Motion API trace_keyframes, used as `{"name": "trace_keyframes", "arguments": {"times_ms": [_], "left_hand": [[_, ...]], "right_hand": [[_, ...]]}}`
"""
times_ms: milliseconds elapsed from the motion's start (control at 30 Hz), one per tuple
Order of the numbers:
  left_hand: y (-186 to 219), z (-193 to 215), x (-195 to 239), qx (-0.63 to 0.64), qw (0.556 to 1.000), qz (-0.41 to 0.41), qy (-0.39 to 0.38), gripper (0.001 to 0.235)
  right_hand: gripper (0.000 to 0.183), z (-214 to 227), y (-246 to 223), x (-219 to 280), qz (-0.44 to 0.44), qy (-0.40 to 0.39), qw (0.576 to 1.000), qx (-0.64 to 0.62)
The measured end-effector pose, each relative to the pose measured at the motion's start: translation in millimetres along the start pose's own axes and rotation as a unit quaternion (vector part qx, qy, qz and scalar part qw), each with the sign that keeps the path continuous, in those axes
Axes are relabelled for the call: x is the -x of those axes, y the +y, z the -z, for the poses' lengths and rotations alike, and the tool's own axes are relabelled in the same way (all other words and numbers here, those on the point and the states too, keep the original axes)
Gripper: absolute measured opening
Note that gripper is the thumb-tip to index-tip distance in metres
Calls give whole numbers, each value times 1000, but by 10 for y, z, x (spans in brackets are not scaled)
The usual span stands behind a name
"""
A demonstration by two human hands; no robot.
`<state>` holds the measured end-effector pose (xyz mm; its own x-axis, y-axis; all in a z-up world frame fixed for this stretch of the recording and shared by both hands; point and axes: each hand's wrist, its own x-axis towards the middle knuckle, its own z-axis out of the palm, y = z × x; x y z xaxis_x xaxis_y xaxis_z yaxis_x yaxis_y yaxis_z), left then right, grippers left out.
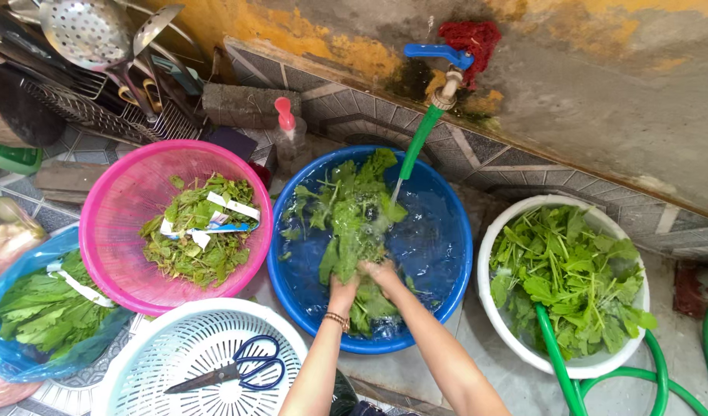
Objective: The person washes leafy green vegetables in a blue basin under running water, then uses scissors to trim the stems and transfers the cleaned greens into a white bowl. The person also handles a green hose to fill the bowl with water.
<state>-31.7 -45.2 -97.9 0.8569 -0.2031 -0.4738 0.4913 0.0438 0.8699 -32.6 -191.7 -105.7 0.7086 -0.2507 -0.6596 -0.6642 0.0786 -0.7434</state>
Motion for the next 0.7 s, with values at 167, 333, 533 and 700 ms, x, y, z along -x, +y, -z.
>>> {"name": "trace_keyframes", "arguments": {"times_ms": [167,333,533,700], "left_hand": [[739,-90,405,36,984,74,-156,53],[1637,-54,762,-473,843,-157,-204,54],[2210,177,935,-554,826,-1,-105,93],[1816,113,741,-711,700,-70,21,120]], "right_hand": [[59,133,-424,306,-40,-122,965,-229],[66,182,-902,607,39,-101,964,-243],[58,565,-1482,987,183,-17,960,-209],[60,1199,-2099,1694,368,125,921,0]]}}
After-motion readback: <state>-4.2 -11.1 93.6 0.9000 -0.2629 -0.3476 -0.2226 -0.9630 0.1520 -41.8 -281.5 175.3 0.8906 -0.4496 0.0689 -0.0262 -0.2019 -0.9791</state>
